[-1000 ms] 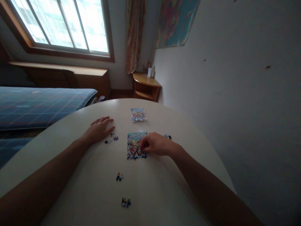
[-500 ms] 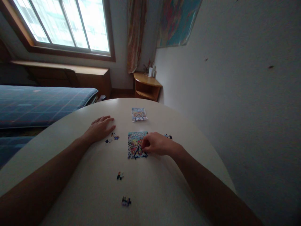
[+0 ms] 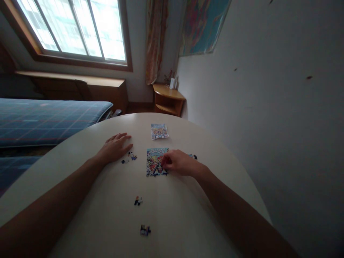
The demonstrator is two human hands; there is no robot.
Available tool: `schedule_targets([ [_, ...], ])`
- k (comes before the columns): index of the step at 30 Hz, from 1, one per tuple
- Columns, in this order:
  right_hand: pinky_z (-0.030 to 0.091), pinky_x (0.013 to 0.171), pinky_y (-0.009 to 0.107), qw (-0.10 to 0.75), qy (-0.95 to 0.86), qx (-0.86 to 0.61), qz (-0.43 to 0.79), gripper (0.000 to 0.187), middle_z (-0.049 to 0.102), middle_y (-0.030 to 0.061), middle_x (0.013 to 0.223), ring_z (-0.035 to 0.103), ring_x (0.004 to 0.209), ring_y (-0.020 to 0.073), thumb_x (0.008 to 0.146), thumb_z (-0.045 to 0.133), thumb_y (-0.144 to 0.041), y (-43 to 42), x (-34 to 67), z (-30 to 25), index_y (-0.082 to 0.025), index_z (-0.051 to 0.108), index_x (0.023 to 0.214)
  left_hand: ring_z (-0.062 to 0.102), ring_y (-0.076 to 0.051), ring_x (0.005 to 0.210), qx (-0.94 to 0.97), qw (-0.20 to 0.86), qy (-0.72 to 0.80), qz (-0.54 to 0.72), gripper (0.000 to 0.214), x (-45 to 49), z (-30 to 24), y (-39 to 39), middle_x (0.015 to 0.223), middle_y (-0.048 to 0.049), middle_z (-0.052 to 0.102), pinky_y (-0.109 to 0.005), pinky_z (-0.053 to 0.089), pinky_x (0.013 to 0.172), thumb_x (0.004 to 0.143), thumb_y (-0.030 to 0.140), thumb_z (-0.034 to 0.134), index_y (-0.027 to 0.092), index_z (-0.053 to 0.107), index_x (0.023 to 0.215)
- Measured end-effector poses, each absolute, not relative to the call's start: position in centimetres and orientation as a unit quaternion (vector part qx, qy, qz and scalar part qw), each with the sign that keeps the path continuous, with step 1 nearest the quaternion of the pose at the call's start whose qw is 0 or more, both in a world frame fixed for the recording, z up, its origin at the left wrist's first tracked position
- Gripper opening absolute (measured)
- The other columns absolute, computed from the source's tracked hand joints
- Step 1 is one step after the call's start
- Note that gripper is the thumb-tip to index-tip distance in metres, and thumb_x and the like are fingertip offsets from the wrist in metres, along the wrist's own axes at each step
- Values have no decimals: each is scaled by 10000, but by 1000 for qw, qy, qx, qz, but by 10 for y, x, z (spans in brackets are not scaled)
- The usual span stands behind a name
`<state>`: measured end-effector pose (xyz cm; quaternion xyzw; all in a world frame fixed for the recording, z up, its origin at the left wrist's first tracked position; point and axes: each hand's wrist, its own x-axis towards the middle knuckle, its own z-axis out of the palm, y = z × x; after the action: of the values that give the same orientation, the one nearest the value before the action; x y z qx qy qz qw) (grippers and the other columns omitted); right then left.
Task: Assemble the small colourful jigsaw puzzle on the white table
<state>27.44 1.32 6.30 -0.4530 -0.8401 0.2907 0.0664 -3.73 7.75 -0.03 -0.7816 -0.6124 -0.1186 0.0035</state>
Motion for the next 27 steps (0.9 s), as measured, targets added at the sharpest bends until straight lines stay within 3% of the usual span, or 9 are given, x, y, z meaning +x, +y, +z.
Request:
schedule_targets([
  [8, 445, 941, 309, 224, -895, -342, 177, 137, 669, 86, 1061, 607, 979, 163, 901, 639, -225, 30, 284, 28, -175, 725, 994, 408, -329, 1373, -784, -10, -608, -127, 614, -36, 4, 74, 1507, -99, 431, -502, 307, 1147, 913, 574, 350, 212, 519, 1380],
  [12, 366, 1085, 424, 234, -909, -317, 136, 384, 601, 107, 1324, 526, 1235, 227, 888, 674, -392, 29, 286, 19, -229, 656, 1235, 373, -302, 1403, -794, -16, -590, -149, 586, -37, 4, 74, 1481, -67, 480, -487, 285, 1167, 923, 560, 358, 222, 534, 1368],
  [19, 374, 1099, 391, 217, -904, -346, 124, 365, 601, 99, 1357, 542, 1263, 214, 935, 602, -393, 31, 287, 19, -220, 665, 1250, 540, -233, 1256, -833, -49, -512, -203, 464, -37, 6, 78, 1318, -77, 623, -386, 348, 1144, 913, 493, 446, 197, 659, 1199],
  [23, 390, 1058, 362, 240, -884, -385, 107, 253, 674, 76, 1242, 602, 1166, 183, 971, 545, -308, 36, 292, 21, -220, 699, 1151, 575, -239, 1206, -830, -114, -514, -186, 415, -37, 18, 78, 1318, -70, 615, -392, 381, 1113, 883, 540, 482, 238, 726, 1027],
  [27, 398, 1019, 335, 264, -848, -450, 91, 232, 695, 77, 1171, 610, 1109, 181, 979, 526, -282, 44, 303, 22, -189, 684, 1121, 545, -280, 1233, -848, -167, -490, -116, 468, -33, 36, 72, 1327, -79, 594, -424, 377, 1104, 787, 611, 578, 250, 712, 1052],
])
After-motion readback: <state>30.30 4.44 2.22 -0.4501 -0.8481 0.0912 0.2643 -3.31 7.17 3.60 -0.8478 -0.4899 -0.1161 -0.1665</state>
